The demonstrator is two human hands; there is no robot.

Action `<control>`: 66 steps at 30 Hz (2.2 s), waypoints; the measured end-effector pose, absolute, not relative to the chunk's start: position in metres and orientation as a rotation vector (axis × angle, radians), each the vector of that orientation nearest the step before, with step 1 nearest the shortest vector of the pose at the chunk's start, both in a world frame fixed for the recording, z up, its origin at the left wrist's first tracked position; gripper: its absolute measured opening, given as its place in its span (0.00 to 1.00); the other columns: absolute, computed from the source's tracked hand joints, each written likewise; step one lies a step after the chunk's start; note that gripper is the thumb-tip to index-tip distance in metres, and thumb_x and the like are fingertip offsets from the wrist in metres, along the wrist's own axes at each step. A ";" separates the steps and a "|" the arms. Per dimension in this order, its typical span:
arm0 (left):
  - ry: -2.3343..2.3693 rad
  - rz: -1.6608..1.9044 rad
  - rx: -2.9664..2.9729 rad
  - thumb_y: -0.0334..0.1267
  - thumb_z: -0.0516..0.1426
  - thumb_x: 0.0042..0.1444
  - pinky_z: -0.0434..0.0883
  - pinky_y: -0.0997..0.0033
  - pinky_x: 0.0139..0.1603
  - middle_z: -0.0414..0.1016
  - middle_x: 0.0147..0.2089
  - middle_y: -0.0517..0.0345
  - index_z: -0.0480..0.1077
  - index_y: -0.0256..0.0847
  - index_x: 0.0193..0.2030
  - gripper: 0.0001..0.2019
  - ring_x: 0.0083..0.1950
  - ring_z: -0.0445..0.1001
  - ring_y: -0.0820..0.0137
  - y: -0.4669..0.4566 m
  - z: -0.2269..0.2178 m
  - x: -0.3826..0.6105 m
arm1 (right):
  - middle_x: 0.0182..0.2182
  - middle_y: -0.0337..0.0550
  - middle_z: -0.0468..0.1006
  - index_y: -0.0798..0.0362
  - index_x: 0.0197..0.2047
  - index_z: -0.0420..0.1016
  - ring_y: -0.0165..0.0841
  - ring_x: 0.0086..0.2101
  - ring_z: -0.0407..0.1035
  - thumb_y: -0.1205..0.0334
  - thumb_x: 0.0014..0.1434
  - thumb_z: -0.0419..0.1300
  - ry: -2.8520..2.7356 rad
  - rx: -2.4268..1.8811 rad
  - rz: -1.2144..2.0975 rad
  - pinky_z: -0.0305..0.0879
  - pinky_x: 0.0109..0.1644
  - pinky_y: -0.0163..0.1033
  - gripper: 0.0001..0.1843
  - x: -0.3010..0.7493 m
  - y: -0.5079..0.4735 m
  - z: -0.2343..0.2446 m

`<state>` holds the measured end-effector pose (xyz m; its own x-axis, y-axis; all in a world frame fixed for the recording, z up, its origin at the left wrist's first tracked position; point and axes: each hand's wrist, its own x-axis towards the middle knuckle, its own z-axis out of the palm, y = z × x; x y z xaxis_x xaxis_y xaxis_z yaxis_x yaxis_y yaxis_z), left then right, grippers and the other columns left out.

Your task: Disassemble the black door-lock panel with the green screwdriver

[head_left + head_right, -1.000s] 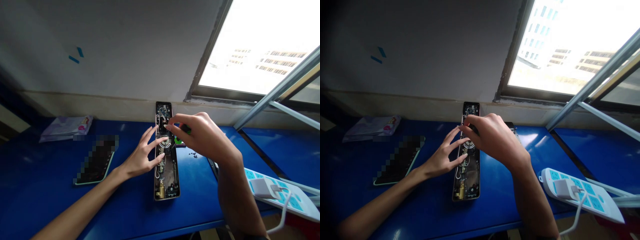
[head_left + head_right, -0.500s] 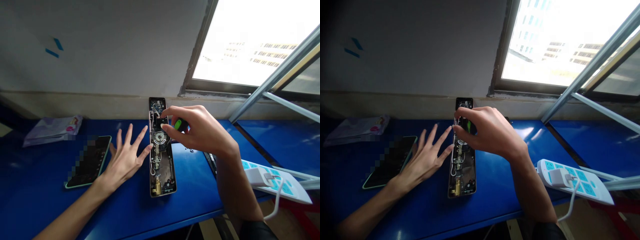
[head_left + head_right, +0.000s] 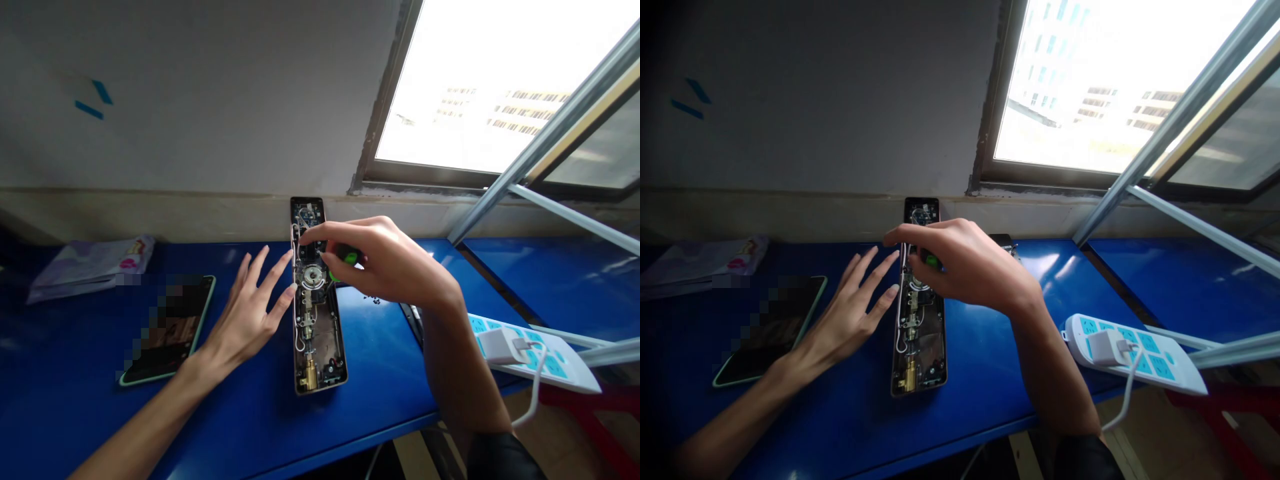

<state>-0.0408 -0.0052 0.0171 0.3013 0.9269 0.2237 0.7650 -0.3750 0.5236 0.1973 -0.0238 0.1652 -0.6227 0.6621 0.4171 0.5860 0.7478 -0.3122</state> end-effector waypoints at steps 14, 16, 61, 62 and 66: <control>1.215 0.854 2.321 0.48 0.48 0.74 0.57 0.38 0.77 0.48 0.80 0.53 0.53 0.58 0.77 0.27 0.80 0.50 0.50 -0.014 0.003 -0.030 | 0.39 0.45 0.84 0.56 0.51 0.79 0.30 0.35 0.75 0.63 0.70 0.57 -2.456 -0.968 0.071 0.66 0.37 0.34 0.12 0.203 -0.022 0.162; 1.210 0.853 2.290 0.48 0.48 0.74 0.58 0.39 0.77 0.48 0.81 0.53 0.53 0.58 0.77 0.27 0.80 0.51 0.51 -0.016 0.003 -0.029 | 0.44 0.46 0.83 0.55 0.57 0.77 0.30 0.37 0.75 0.68 0.66 0.58 -2.484 -0.965 0.104 0.67 0.38 0.34 0.18 0.204 -0.024 0.163; 1.280 0.828 2.224 0.47 0.43 0.75 0.61 0.47 0.77 0.62 0.77 0.54 0.47 0.53 0.80 0.29 0.77 0.60 0.57 -0.016 0.001 -0.022 | 0.45 0.45 0.82 0.56 0.59 0.74 0.31 0.41 0.76 0.72 0.57 0.59 -2.417 -0.840 0.101 0.70 0.40 0.34 0.25 0.205 -0.018 0.159; 1.369 0.783 2.252 0.48 0.43 0.75 0.58 0.40 0.77 0.60 0.78 0.53 0.45 0.55 0.80 0.29 0.79 0.55 0.53 -0.017 0.003 -0.022 | 0.45 0.46 0.82 0.56 0.58 0.74 0.32 0.41 0.76 0.71 0.57 0.59 -2.413 -0.859 0.097 0.70 0.40 0.34 0.24 0.205 -0.018 0.160; 1.837 0.543 2.217 0.62 0.48 0.69 0.45 0.08 0.66 0.38 0.84 0.52 0.42 0.62 0.80 0.36 0.81 0.31 0.31 -0.022 0.017 -0.024 | 0.40 0.42 0.82 0.55 0.56 0.75 0.27 0.33 0.73 0.71 0.59 0.58 -2.383 -0.957 0.096 0.65 0.34 0.31 0.21 0.206 -0.018 0.160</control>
